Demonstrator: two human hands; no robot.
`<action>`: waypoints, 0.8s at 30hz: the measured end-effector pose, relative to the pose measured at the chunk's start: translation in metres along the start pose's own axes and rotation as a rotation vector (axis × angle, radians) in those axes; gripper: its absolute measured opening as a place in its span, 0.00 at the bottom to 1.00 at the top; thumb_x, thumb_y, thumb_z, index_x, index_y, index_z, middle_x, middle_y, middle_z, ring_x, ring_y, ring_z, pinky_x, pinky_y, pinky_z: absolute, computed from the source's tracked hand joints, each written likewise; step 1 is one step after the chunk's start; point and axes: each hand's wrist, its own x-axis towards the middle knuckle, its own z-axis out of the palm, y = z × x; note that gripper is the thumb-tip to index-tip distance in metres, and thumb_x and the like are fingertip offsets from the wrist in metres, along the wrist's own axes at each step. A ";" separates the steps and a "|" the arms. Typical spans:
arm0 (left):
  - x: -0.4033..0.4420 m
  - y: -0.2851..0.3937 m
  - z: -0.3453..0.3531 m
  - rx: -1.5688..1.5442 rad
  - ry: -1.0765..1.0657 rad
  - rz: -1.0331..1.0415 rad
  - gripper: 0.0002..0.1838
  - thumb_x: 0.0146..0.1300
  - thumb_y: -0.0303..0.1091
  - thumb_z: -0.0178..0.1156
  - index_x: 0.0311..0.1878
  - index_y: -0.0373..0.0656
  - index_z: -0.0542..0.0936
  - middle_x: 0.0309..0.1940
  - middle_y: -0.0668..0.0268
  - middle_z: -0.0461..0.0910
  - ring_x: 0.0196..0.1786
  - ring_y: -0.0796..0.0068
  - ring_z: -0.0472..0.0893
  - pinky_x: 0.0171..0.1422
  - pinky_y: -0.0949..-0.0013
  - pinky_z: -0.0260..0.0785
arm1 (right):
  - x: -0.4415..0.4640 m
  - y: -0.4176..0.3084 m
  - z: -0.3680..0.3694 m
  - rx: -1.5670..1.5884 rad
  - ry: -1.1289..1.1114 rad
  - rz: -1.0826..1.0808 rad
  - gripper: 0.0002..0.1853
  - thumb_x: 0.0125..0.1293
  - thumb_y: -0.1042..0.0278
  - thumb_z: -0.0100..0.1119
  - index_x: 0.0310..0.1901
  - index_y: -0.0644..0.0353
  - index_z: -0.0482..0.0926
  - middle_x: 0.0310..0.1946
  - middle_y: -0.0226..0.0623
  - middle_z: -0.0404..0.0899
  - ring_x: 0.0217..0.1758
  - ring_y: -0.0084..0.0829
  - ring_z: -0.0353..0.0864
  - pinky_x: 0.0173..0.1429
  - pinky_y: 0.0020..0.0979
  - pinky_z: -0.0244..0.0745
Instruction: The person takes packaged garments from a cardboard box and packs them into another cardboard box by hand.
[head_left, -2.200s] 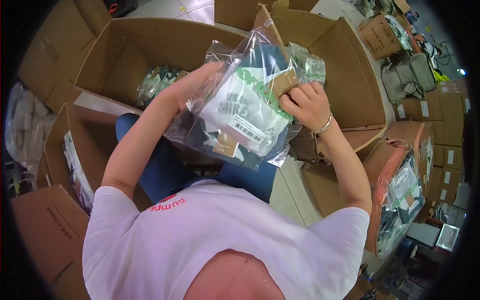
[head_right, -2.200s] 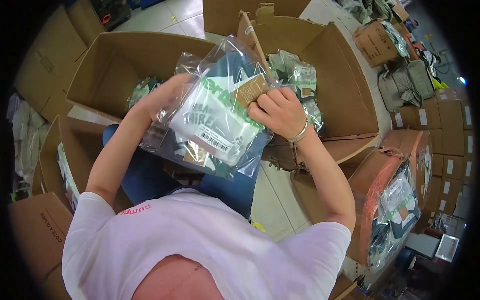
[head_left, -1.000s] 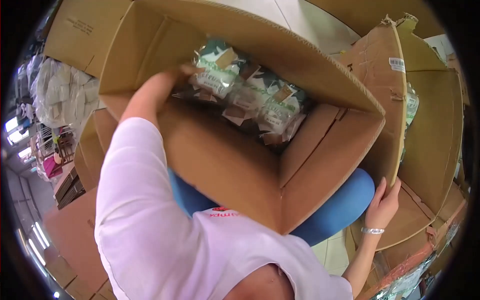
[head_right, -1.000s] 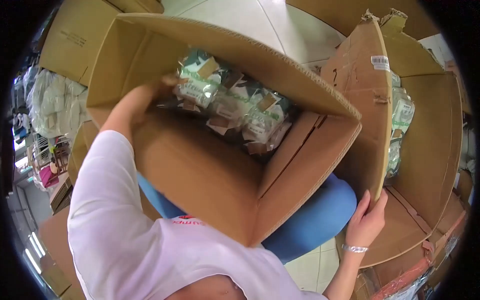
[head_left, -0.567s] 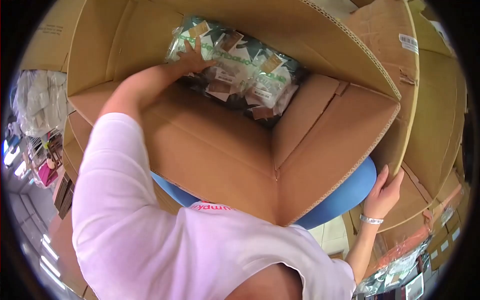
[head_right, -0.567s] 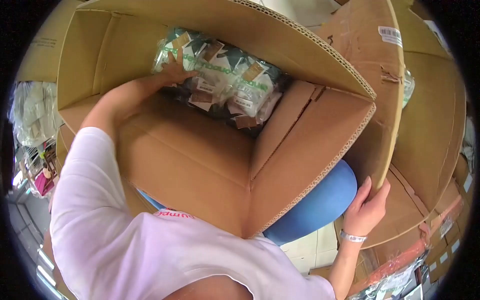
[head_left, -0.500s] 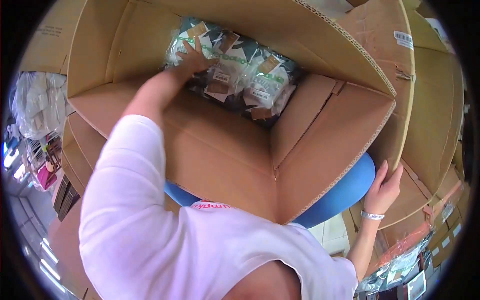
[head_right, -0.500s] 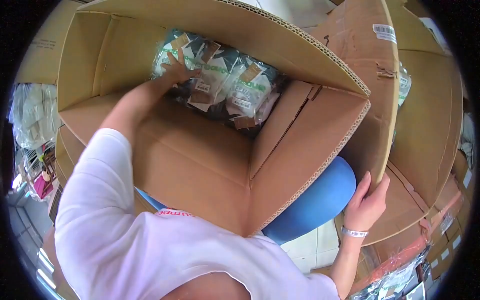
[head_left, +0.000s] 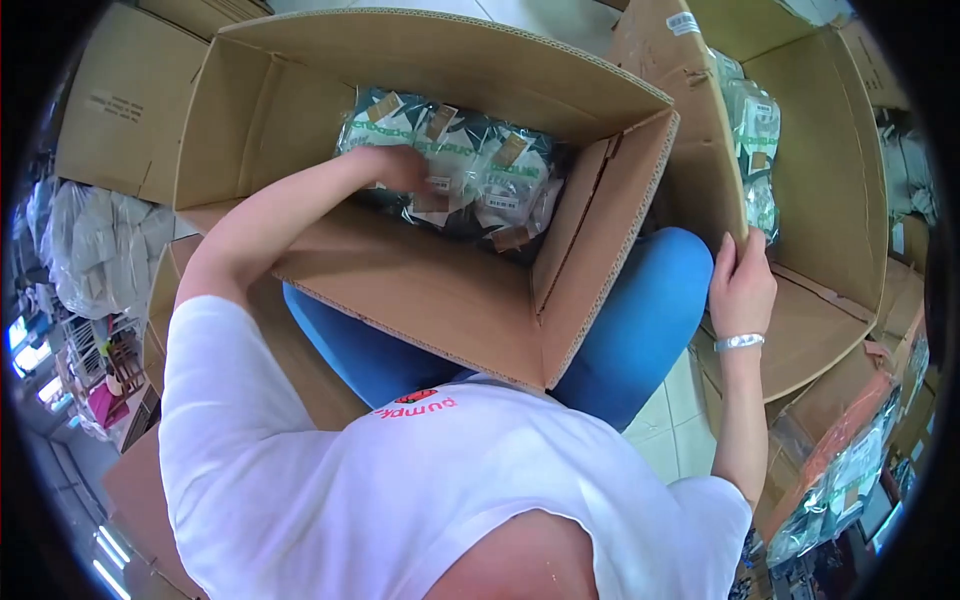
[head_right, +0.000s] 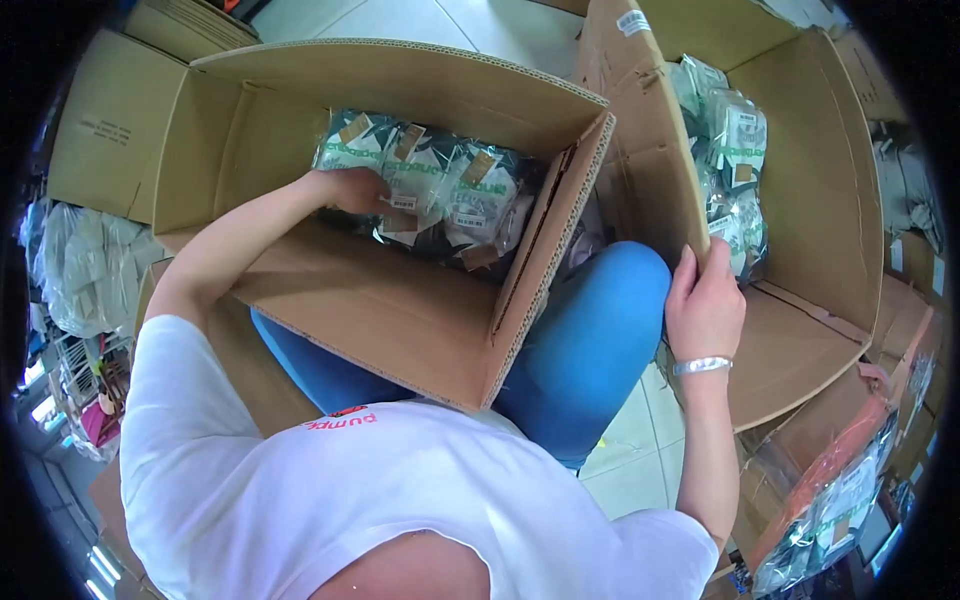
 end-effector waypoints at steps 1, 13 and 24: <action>-0.026 0.033 -0.022 -0.035 0.065 0.057 0.22 0.66 0.51 0.57 0.46 0.39 0.84 0.45 0.49 0.83 0.51 0.49 0.81 0.56 0.52 0.72 | 0.000 0.001 0.001 -0.017 -0.009 -0.010 0.12 0.73 0.64 0.52 0.51 0.62 0.72 0.34 0.58 0.81 0.36 0.59 0.81 0.36 0.52 0.76; -0.264 0.372 -0.095 -1.250 0.558 1.237 0.02 0.60 0.29 0.68 0.34 0.43 0.86 0.34 0.62 0.86 0.38 0.68 0.84 0.48 0.67 0.75 | 0.024 0.070 -0.025 0.442 -0.246 -0.530 0.17 0.76 0.55 0.46 0.42 0.63 0.71 0.28 0.51 0.79 0.35 0.54 0.79 0.41 0.44 0.74; -0.202 0.420 -0.129 -1.655 0.477 1.164 0.05 0.57 0.26 0.71 0.30 0.46 0.83 0.38 0.65 0.85 0.44 0.67 0.83 0.61 0.60 0.73 | 0.134 0.255 0.139 -0.432 -0.644 -0.142 0.14 0.65 0.63 0.57 0.50 0.55 0.81 0.45 0.44 0.84 0.50 0.45 0.85 0.53 0.44 0.80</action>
